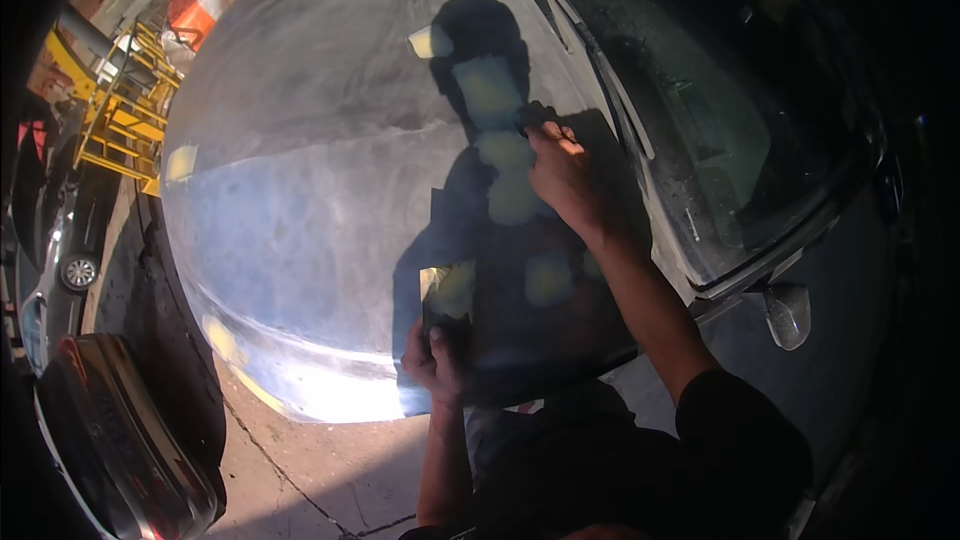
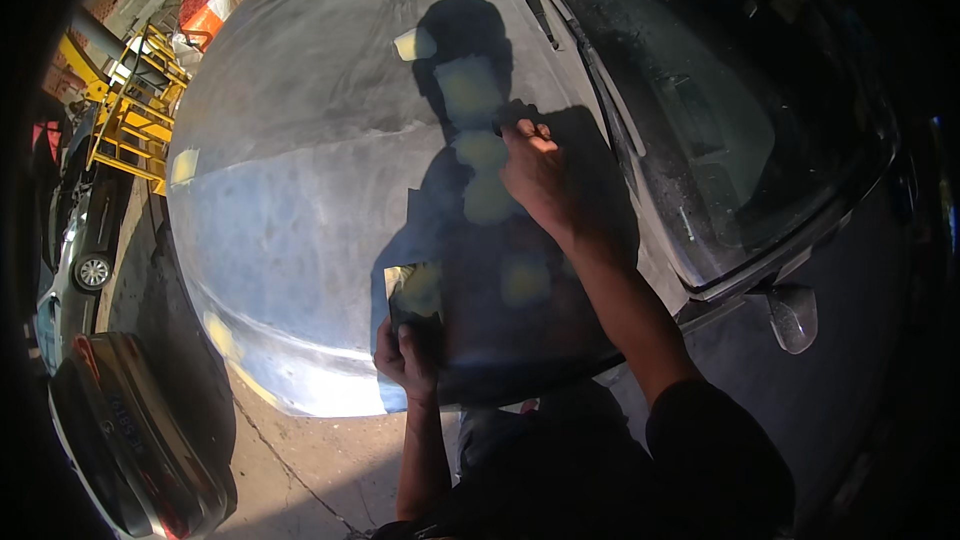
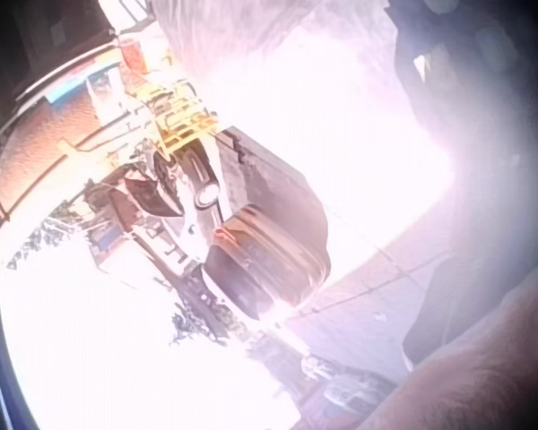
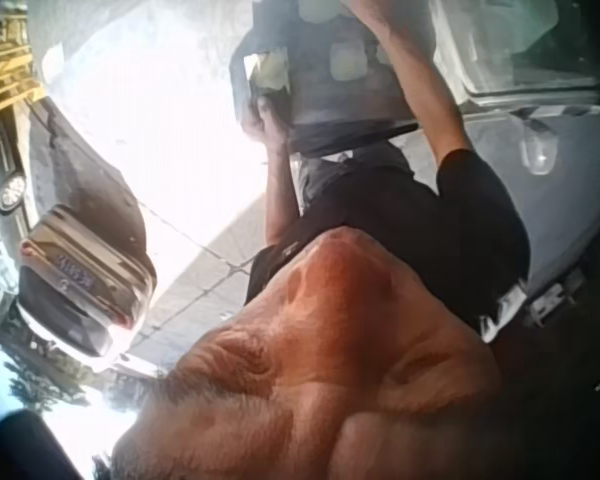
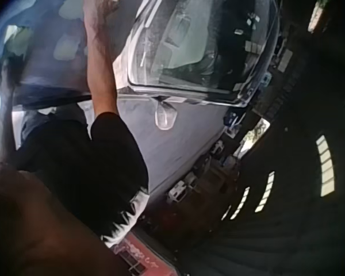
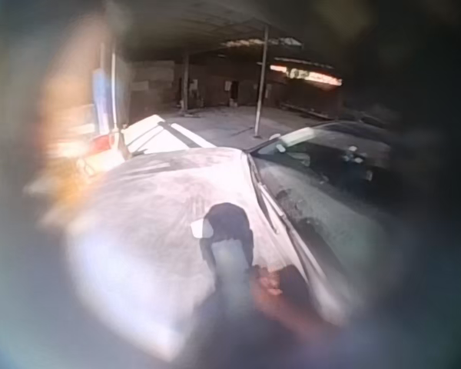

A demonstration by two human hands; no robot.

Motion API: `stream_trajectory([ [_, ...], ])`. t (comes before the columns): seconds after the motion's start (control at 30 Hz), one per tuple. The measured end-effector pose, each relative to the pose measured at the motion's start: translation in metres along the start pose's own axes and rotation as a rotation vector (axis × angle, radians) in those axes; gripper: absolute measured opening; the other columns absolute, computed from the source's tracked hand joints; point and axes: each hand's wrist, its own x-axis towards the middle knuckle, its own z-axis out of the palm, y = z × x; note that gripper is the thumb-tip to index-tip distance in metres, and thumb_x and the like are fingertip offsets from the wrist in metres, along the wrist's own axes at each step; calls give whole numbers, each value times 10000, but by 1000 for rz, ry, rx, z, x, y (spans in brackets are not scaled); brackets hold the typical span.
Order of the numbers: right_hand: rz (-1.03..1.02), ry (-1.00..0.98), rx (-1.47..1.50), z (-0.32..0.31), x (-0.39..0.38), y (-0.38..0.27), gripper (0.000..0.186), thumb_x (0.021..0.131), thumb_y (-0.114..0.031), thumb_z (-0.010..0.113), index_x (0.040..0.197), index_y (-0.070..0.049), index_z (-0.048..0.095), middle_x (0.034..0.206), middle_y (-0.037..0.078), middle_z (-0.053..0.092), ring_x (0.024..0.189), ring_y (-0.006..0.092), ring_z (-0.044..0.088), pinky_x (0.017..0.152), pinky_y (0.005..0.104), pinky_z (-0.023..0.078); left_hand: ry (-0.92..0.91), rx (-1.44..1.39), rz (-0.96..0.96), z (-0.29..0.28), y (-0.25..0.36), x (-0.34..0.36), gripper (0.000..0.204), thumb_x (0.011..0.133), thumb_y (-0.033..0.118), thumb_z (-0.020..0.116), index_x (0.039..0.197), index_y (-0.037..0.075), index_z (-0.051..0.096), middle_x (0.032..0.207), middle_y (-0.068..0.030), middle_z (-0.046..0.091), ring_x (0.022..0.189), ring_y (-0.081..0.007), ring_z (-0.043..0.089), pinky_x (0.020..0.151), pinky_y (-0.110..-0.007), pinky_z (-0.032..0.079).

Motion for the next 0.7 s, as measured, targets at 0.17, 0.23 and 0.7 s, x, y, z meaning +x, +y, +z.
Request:
stream_trajectory([
  [0.17,56,39,117,-23,-16,11,338,826,27,616,1119,-82,744,1006,166,692,942,426,685,822,485,557,18,-4,47,-1,-10,-2,362,1058,260,599,1176,-67,701,874,-104,752,795,-146,666,735,-289,528],
  [0.23,27,104,129,-22,-24,31,319,863,43,595,1115,-79,749,1015,172,690,931,421,693,804,489,556,5,-6,62,1,-6,1,357,1058,255,599,1175,-67,701,874,-102,752,793,-147,667,735,-290,529],
  [0.7,214,-138,-93,-29,-24,-22,326,912,-66,608,1230,-53,680,1151,173,666,982,402,704,803,498,595,-14,-46,1,-2,-7,-2,359,1045,265,625,1187,-54,711,896,-101,755,815,-151,675,747,-292,532],
])
